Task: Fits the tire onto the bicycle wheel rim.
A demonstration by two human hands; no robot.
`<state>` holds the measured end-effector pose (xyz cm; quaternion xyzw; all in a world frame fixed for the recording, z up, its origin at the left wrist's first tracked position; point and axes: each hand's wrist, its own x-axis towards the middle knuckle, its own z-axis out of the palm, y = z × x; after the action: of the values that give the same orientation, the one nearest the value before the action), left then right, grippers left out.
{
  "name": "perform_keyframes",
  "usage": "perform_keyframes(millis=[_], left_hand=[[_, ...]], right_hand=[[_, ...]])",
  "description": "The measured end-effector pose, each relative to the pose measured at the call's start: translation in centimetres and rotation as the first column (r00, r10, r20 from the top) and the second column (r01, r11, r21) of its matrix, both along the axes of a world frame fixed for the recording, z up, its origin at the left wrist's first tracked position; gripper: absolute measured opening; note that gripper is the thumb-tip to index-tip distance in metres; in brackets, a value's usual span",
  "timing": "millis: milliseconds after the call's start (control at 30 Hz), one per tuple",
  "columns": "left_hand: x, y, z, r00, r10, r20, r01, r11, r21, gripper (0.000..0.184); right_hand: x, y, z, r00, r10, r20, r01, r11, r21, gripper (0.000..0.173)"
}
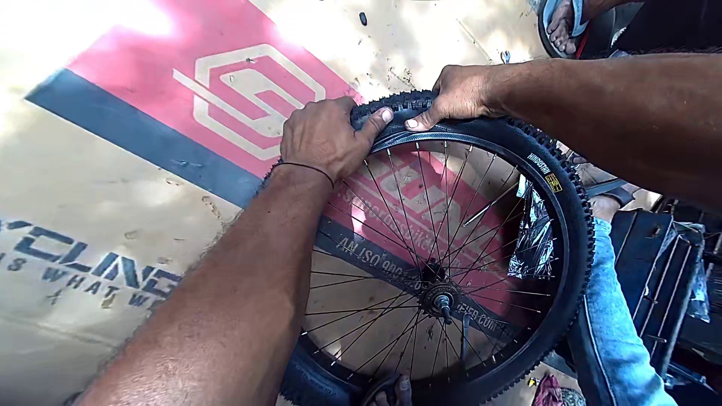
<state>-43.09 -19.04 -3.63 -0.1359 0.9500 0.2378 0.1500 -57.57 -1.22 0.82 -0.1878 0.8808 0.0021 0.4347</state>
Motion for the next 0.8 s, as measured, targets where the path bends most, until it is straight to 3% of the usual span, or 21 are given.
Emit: perform_keyframes(millis=[300,633,800], left_hand=[[-1.4,-1.7,-1.9,0.993,-0.086,-0.075,0.090,0.995,0.042,0.082],[-2.2,-1.8,-1.0,0.981,-0.188,-0.053,0.189,0.982,0.024,0.076],[-2.0,-2.3,-2.1,0.965,-0.226,-0.130,0.233,0.972,0.037,0.076]], right_hand=[[0.2,-0.7,0.0,0.997,0.049,-0.053,-0.046,0.997,0.066,0.072],[0.8,-1.0,1.2,0.997,0.023,-0.079,-0.015,0.994,0.108,0.073],[0.9,-1.3,0.8,0.997,0.015,-0.079,-0.007,0.994,0.112,0.074]])
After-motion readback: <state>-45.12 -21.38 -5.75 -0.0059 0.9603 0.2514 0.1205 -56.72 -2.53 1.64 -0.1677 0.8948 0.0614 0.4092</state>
